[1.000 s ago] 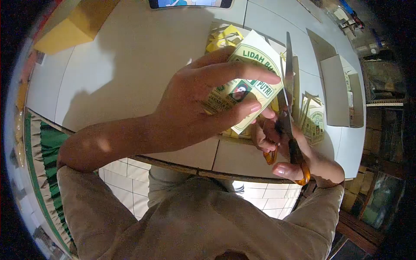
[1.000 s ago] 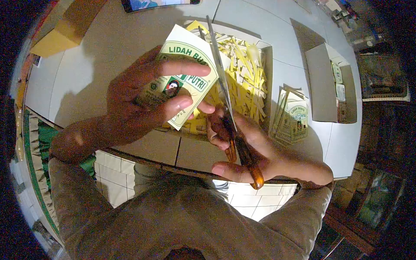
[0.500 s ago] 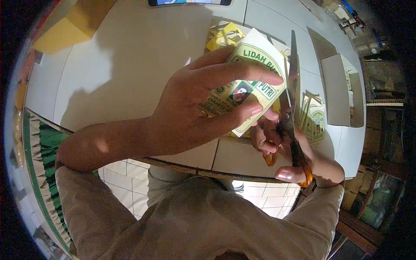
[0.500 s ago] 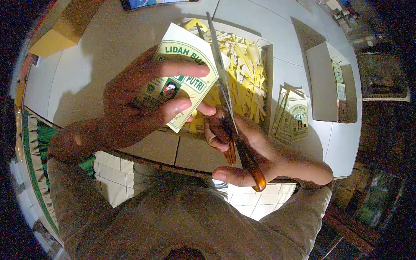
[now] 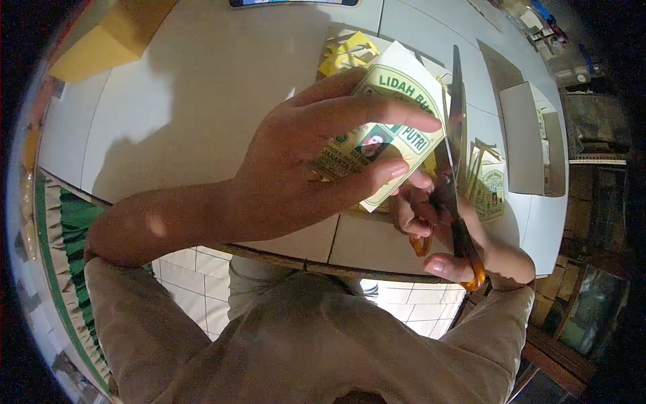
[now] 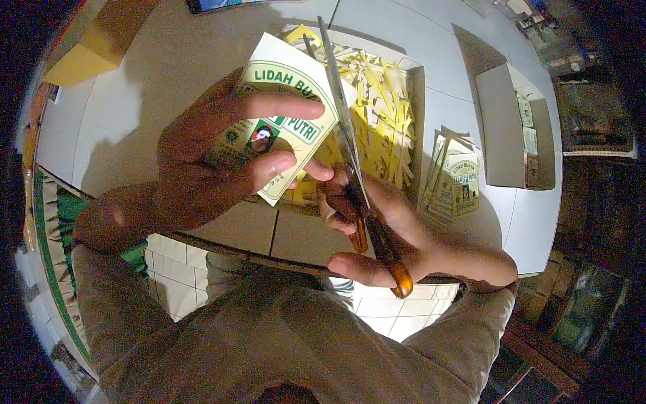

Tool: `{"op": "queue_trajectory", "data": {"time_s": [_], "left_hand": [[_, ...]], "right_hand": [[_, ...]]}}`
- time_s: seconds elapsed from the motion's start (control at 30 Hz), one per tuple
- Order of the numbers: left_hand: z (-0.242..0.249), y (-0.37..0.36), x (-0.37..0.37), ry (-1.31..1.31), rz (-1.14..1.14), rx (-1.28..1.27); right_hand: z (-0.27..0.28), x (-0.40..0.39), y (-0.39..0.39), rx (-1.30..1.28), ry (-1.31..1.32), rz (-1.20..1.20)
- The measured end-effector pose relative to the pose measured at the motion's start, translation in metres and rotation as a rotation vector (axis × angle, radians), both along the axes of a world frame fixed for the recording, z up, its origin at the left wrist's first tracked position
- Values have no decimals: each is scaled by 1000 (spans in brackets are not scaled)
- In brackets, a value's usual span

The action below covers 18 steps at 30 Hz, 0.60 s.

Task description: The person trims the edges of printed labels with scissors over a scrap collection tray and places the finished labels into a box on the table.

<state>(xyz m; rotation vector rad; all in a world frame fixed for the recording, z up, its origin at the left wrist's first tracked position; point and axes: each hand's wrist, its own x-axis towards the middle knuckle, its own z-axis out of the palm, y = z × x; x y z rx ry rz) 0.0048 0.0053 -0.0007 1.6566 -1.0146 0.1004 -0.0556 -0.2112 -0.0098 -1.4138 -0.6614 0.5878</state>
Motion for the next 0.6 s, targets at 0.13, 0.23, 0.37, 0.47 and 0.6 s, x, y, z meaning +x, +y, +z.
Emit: {"op": "queue_trajectory", "data": {"time_s": [0.13, 0.23, 0.37, 0.47, 0.6], "left_hand": [[0, 1, 1, -25, -17, 0], [1, 1, 0, -14, -13, 17], [-1, 1, 0, 14, -19, -10], [2, 2, 1, -27, -6, 27], [2, 2, 0, 0, -13, 33]], "right_hand": [[5, 0, 0, -14, 166, -20], [-2, -1, -2, -28, 82, 17], [-4, -2, -2, 16, 71, -11], [-5, -4, 0, 41, 81, -25], [-3, -3, 2, 40, 91, -36]]}}
